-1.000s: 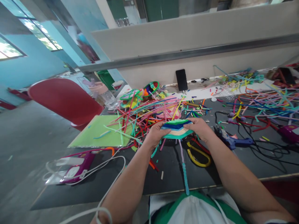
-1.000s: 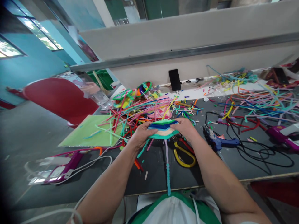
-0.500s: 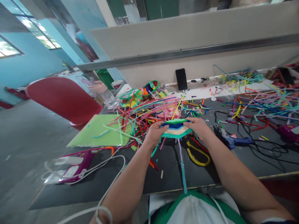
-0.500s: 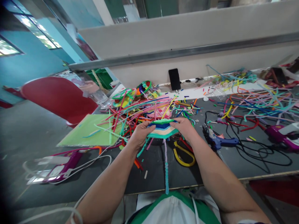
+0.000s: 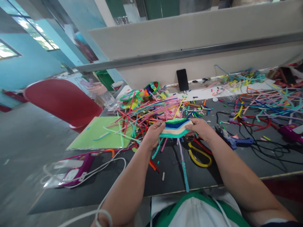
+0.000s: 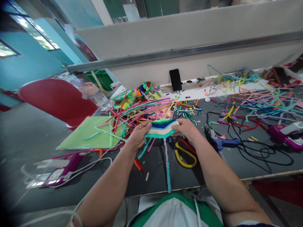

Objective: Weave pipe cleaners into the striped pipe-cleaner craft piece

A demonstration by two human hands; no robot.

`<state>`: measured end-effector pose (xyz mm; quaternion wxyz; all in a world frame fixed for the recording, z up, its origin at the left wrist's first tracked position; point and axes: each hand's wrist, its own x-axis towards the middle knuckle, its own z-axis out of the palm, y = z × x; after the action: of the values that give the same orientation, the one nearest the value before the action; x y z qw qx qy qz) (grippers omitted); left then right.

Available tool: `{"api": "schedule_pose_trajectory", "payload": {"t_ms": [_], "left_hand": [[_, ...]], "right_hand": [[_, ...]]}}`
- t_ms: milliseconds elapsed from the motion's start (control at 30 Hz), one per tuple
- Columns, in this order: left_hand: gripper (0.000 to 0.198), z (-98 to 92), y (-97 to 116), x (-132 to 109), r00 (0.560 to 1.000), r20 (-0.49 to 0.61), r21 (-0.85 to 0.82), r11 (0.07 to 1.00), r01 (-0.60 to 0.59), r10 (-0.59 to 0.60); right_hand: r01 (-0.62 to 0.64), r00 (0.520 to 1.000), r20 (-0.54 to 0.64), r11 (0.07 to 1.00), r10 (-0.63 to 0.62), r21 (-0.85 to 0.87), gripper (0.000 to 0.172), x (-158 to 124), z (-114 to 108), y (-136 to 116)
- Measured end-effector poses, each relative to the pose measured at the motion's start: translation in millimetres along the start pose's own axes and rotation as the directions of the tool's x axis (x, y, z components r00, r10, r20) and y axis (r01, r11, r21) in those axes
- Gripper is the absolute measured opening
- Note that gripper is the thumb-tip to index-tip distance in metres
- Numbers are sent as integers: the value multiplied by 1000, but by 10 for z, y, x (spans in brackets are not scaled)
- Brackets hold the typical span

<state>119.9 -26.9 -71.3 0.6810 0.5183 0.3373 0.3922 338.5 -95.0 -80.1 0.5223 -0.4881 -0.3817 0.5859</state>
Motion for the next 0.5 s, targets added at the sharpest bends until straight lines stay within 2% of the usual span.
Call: {"api": "schedule_pose_trajectory", "payload": {"t_ms": [100,267,367,500], "left_hand": [[41,-22,43,-6,998,10,-120,990,70,-69],[63,-44,107,-7,982,126,-348,921,175,-139],[55,-35,70,8,983,111,-349,920,176,-146],[33,-27,-10,21,995,58,-270,959,90,-77]], "right_hand": [[28,1000,2,997,-29,67,33,1,-45,-35],[121,991,-83,975,-106,189,37,-3,-139,-123],[161,983,-114,969,-141,190,34,-8,-144,-148],[157,984,-110,970,-138,187,31,-7,-117,-135]]}}
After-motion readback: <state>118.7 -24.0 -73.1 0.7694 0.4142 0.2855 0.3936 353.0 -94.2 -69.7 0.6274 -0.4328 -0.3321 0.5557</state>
